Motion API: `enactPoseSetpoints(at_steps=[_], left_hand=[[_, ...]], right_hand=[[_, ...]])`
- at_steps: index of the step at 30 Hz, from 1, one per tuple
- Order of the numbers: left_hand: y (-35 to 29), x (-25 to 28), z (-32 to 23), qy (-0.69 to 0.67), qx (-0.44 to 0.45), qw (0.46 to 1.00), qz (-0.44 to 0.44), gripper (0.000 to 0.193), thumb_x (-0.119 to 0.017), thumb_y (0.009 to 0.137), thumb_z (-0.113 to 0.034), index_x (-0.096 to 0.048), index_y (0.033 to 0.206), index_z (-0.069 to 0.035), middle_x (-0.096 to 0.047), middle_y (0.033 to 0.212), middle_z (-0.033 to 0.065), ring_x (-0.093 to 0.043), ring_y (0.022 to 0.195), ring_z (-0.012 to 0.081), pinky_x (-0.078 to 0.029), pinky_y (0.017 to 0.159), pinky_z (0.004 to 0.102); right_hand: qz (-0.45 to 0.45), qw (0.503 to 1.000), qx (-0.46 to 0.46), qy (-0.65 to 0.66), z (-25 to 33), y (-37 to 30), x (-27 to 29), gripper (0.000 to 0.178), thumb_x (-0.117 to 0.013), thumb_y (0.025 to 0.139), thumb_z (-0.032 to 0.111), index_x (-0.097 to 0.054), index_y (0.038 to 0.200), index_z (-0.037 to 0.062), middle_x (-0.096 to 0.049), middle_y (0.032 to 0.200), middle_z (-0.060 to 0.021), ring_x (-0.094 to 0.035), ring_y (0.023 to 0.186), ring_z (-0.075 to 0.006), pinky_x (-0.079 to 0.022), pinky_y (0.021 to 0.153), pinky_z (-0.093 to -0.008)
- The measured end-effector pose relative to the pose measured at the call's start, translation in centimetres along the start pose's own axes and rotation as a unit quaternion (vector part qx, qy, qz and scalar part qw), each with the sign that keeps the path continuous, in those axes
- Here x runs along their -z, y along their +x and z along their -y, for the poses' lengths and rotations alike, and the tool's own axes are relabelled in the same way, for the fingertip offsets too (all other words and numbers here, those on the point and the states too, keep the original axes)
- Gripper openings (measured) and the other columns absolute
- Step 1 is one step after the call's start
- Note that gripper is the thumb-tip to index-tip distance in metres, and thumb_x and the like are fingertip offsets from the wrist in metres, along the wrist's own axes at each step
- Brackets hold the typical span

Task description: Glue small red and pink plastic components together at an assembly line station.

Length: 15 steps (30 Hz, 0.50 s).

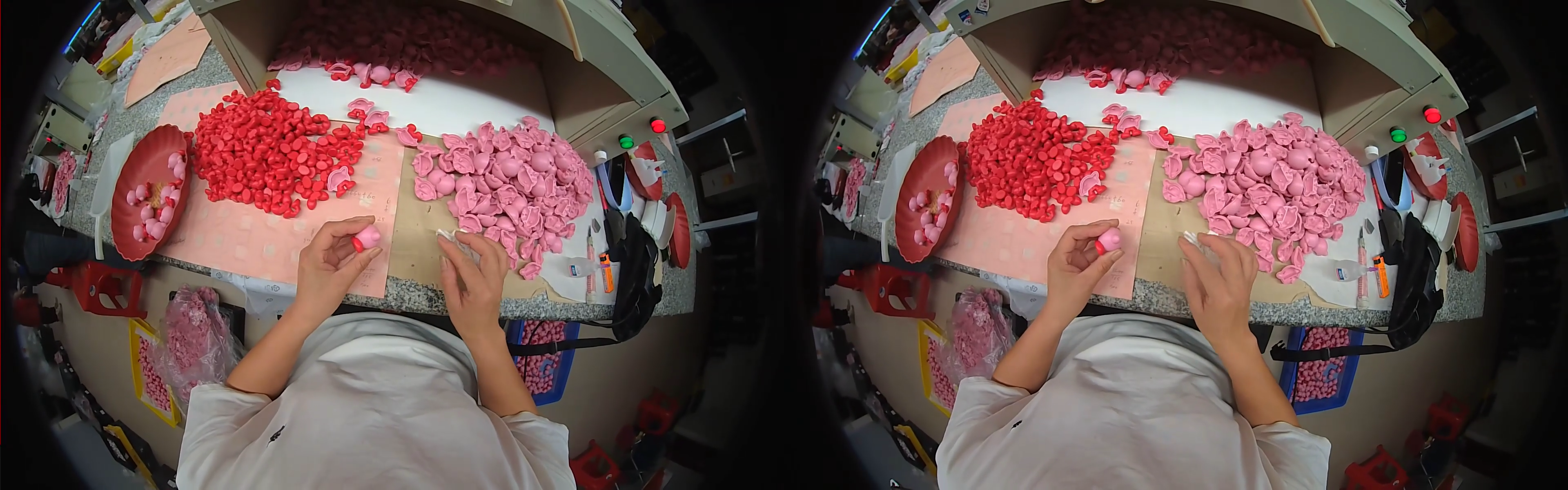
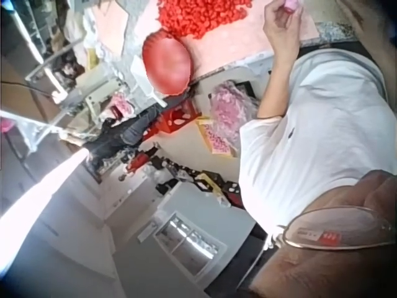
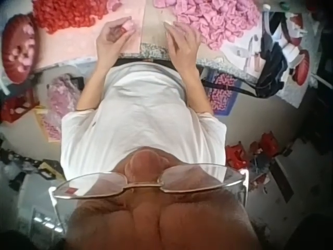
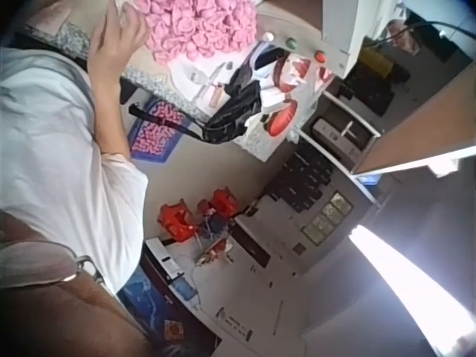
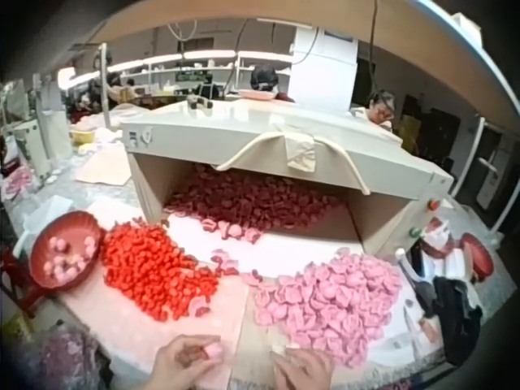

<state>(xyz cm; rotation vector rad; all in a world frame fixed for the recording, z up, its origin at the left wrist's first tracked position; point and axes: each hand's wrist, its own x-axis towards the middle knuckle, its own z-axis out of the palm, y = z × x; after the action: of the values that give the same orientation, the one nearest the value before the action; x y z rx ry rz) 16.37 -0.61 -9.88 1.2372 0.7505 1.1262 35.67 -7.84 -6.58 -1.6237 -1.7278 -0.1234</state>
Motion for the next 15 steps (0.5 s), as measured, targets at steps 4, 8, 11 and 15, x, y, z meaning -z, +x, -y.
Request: enactPoseSetpoints(at_steps=[4, 8, 11, 15], left_hand=[[-0.1, 0.1, -0.3, 0.006, 0.016, 1.0, 0.008, 0.037, -0.059, 0.079, 0.013, -0.049, 0.114, 0.003, -0.051, 0.122, 0.0155, -0.051, 0.113, 0.019, -0.045, 0.097, 0.0324], [-0.3, 0.1, -0.3, 0.013, 0.019, 1.0, 0.012, 0.038, -0.058, 0.08, 0.013, -0.048, 0.115, 0.003, -0.051, 0.122, 0.0155, -0.053, 0.111, 0.0188, -0.045, 0.096, 0.0319], [-0.5, 0.5, -0.1, -0.005, 0.019, 1.0, 0.009, 0.037, -0.059, 0.081, 0.012, -0.048, 0.115, 0.004, -0.051, 0.121, 0.0149, -0.054, 0.109, 0.0185, -0.046, 0.095, 0.0314], [-0.5, 0.6, -0.1, -0.009, 0.02, 1.0, 0.008, 0.037, -0.058, 0.081, 0.012, -0.049, 0.115, 0.004, -0.051, 0.12, 0.0143, -0.055, 0.107, 0.0181, -0.047, 0.094, 0.0309]], right_hand=[[0.014, 0.99, 0.0, 0.143, 0.9, 0.2, -1.0, 0.028, -0.061, 0.077, -0.002, -0.064, 0.105, 0.0038, -0.058, 0.098, -0.0099, -0.054, 0.089, -0.0245, -0.042, 0.078, -0.0322], [0.062, 0.96, -0.057, 0.267, 2.0, 0.6, -2.5, 0.024, -0.058, 0.084, -0.001, -0.063, 0.107, 0.0018, -0.059, 0.097, -0.0108, -0.057, 0.083, -0.0205, -0.046, 0.07, -0.0266], [0.07, 0.944, -0.092, 0.308, 2.8, 1.2, -3.5, 0.023, -0.058, 0.085, 0.0, -0.063, 0.107, 0.0024, -0.059, 0.096, -0.01, -0.057, 0.084, -0.0196, -0.046, 0.071, -0.027], [0.068, 0.95, -0.066, 0.296, 3.1, 1.5, -3.7, 0.023, -0.058, 0.084, 0.0, -0.063, 0.106, 0.0024, -0.059, 0.097, -0.0104, -0.057, 0.083, -0.021, -0.046, 0.07, -0.0277]])
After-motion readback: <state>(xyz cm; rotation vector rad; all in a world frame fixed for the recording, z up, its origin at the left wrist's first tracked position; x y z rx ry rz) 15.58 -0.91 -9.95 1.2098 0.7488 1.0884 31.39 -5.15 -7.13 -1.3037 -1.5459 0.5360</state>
